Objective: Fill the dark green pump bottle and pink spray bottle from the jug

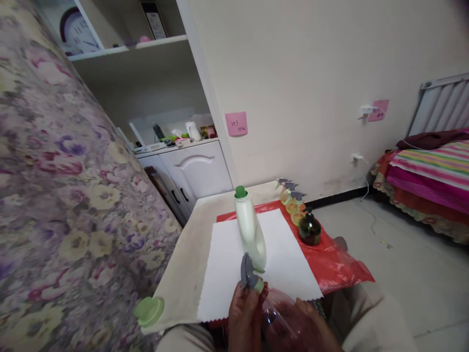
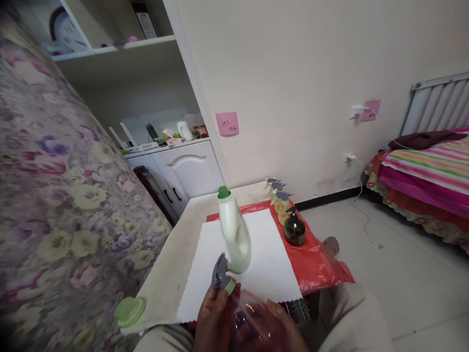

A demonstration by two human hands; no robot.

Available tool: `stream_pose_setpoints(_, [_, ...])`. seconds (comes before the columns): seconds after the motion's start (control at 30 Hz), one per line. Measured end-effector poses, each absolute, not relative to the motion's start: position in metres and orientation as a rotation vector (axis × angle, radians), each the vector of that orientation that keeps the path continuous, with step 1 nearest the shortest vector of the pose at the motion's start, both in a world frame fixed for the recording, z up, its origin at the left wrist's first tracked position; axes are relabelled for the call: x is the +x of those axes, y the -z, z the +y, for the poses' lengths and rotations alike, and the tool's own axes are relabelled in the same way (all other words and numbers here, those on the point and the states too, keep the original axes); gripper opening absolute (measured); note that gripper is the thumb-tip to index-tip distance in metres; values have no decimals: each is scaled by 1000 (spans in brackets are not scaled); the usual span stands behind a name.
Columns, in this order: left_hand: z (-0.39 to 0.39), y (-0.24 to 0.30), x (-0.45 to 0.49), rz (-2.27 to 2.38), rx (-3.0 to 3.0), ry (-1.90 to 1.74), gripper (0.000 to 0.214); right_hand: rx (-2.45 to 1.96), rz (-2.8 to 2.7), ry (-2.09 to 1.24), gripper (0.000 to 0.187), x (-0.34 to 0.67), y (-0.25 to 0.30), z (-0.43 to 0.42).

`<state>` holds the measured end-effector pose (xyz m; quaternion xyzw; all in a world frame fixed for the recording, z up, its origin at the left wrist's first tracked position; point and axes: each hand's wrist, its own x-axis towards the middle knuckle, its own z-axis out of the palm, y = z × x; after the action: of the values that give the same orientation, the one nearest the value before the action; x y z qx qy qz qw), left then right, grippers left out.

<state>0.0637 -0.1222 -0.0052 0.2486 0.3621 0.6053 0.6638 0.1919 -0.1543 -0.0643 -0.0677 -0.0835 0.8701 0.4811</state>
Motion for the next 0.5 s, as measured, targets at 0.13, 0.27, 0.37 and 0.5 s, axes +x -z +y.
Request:
stream_pose_setpoints(0.13, [-123,2,61,811,573,-1307,41,-149,-232,-2131,49,194,60,-156])
stream_pose_setpoints(0.27, [-123,1,61,800,632,-1307,39,-157,-267,-2125,54,194,67,-155])
stream_pose_setpoints(0.37, [-122,4,63,831,617,-1346,34,-211,-299,-2069,53,192,75,-154])
stream_pose_setpoints(0.5, [-121,4,64,844,581,-1355,38,-240,-285,-2057,54,193,77,-156])
